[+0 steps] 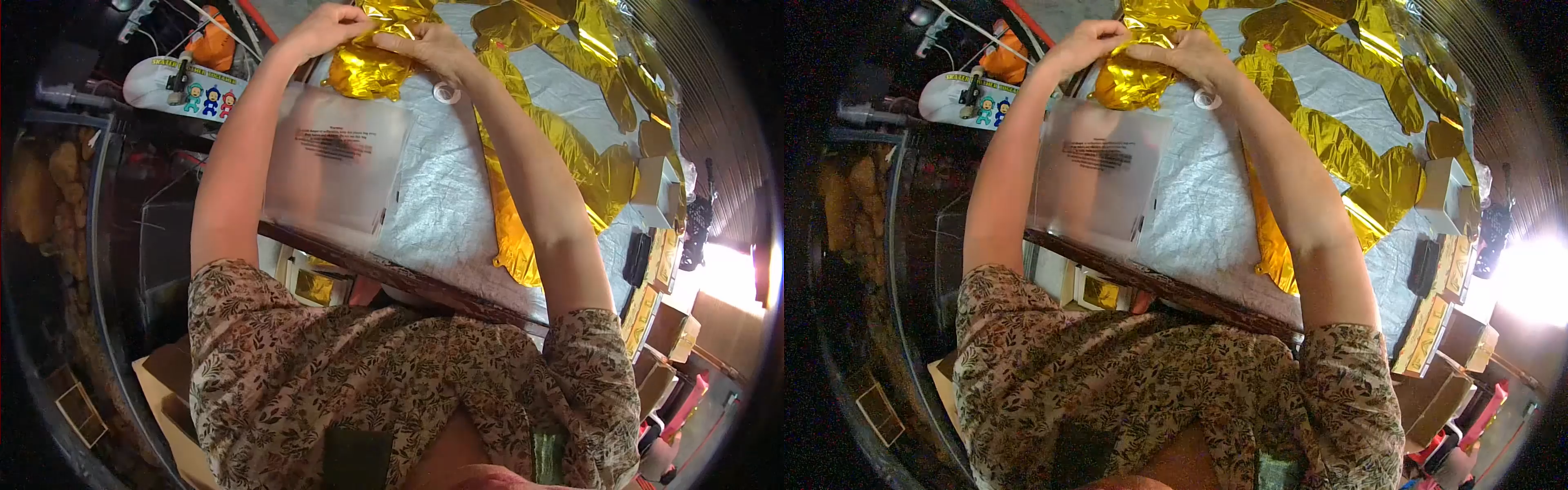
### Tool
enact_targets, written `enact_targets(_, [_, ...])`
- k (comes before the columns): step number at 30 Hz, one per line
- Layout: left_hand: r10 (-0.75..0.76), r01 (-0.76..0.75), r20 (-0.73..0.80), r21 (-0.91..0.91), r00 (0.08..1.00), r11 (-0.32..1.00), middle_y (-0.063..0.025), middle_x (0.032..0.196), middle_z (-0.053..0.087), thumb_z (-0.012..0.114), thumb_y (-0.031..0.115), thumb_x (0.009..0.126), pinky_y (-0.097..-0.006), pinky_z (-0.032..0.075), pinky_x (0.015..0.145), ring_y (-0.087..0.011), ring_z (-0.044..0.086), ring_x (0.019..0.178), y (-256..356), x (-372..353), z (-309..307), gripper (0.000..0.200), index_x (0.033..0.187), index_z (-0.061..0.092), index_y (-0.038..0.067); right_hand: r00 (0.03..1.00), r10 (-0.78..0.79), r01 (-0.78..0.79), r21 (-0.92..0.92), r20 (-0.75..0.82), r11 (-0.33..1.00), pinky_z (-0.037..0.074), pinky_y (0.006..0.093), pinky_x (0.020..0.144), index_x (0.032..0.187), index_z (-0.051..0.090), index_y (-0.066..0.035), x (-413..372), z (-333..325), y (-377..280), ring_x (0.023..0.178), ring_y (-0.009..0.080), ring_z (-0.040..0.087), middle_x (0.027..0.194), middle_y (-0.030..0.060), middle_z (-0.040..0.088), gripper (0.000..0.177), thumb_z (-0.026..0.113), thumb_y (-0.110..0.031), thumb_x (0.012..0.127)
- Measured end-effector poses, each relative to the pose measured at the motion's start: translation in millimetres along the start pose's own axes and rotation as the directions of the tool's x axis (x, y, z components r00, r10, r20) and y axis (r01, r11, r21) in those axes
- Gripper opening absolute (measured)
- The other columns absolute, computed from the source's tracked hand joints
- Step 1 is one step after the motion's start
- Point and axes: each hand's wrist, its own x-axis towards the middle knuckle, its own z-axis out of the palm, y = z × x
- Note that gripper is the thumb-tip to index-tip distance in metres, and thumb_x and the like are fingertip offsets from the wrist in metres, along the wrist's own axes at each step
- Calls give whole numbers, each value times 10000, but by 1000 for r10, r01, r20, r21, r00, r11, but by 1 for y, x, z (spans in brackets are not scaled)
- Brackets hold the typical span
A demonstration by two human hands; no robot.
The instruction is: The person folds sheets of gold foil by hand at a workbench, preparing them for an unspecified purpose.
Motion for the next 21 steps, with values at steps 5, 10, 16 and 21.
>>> enact_targets(5, [17,-19,20,103,1000,995,35,936,663,618,247,1042,-261,481,842,-66,564,902,20,16,-2,260,1106,700,9,985,-75,71,-28,-154,997,576,313,695,1106,748,2,-2,8,8,759,136,686,925,51,754,421,905,-230,791])
enact_targets(10, [248,-215,-499,125,831,969,-39,1024,745,597,280,1058,-287,498,869,-138,661,946,29,2,-2,296,1139,701,15,914,48,-10,96,-403,995,600,309,602,974,765,12,22,17,29,674,128,684,833,50,747,140,813,-90,891])
enact_targets(16, [590,-401,-383,468,711,787,-136,858,689,641,104,928,-413,527,712,-343,667,802,65,-27,42,76,916,646,29,958,-12,81,229,-287,970,509,271,597,902,769,-14,39,-11,6,646,84,605,767,0,707,173,809,-181,915])
enact_targets(21, [520,-286,-246,610,818,739,-57,1235,678,659,286,954,-509,501,950,-329,624,1150,45,4,70,324,1230,702,122,936,-289,250,-203,-199,947,546,297,725,993,799,-63,71,-43,-35,785,97,649,893,0,761,146,817,-153,880])
